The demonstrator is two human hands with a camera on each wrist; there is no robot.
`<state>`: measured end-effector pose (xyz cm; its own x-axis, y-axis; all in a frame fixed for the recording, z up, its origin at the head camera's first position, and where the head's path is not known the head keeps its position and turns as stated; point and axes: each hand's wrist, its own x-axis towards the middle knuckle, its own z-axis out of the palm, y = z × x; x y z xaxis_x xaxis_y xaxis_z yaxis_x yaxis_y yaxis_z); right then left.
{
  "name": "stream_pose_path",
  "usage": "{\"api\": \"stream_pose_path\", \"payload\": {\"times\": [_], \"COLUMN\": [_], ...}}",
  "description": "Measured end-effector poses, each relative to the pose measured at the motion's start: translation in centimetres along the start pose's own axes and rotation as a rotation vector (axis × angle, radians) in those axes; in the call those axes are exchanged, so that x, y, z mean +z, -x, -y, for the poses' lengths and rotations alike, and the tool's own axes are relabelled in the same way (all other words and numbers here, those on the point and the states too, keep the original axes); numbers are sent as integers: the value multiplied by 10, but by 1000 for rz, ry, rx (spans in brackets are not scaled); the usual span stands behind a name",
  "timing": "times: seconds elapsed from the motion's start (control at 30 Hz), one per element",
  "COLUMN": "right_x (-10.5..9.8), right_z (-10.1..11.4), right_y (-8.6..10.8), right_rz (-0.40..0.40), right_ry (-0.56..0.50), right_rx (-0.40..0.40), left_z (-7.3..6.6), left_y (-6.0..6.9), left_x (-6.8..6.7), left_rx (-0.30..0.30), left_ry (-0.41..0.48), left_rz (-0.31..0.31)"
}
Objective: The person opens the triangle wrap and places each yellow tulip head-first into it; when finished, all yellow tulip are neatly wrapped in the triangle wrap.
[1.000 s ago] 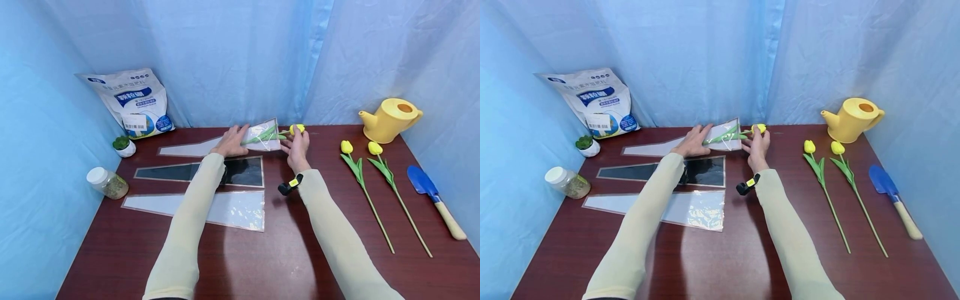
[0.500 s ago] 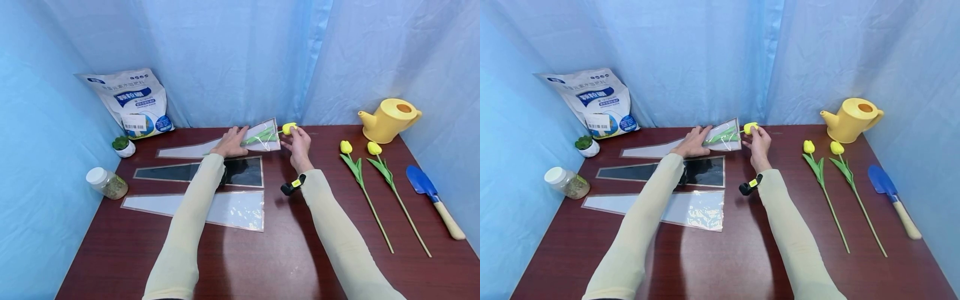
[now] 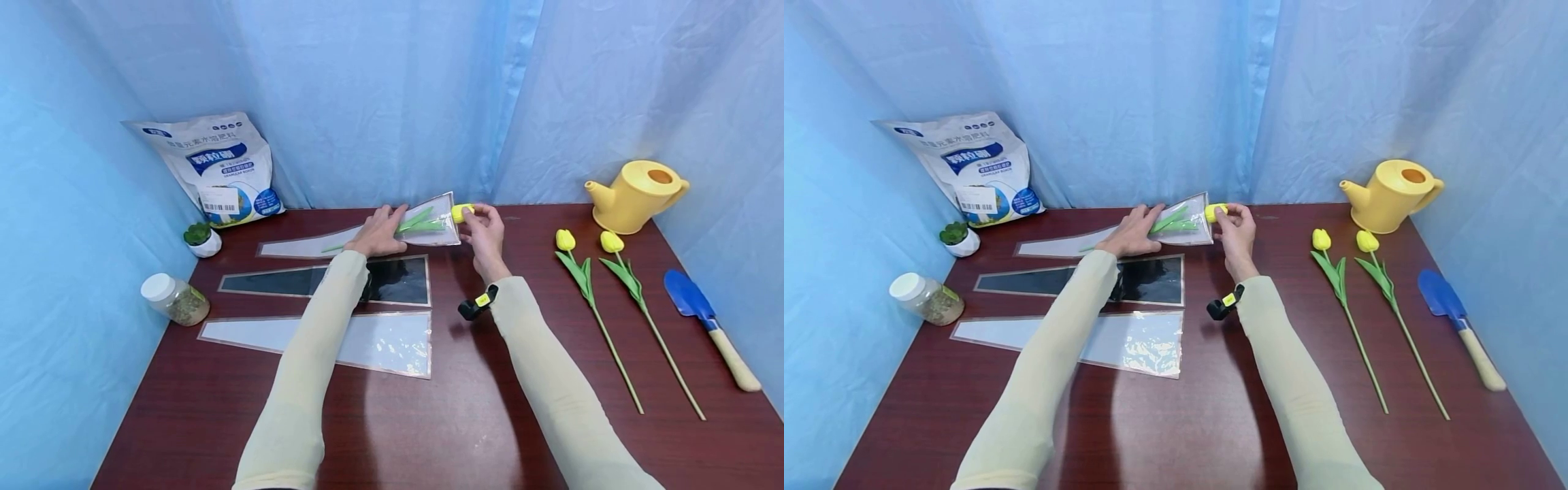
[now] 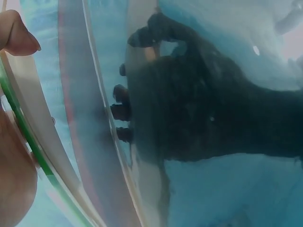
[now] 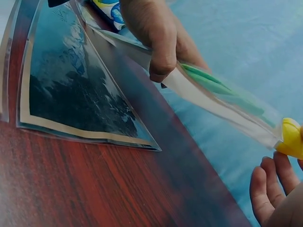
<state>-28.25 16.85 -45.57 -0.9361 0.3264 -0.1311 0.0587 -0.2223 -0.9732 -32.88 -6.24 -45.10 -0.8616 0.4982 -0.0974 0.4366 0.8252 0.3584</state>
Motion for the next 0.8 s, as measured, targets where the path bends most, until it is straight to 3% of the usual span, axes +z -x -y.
{"api": "stream_pose_path", "payload": {"times": [0.23,0.47,0.8], "right_x": [-2,-1,4], "right_z": [-1,-4,-5], "right_y": [1,2,6], "right_rz": [19,52,153], "right_ry": [77,141,154], "right_rx": [-14,35,83], "left_z": [-2,-3,-2], "left_y": [-1,-3,-4], "left_x": [-1,-1,-4], "left_rx": [10,12,-14], "left_ry": [0,-13,-60], "left_rz": [-6,-9,-31]}}
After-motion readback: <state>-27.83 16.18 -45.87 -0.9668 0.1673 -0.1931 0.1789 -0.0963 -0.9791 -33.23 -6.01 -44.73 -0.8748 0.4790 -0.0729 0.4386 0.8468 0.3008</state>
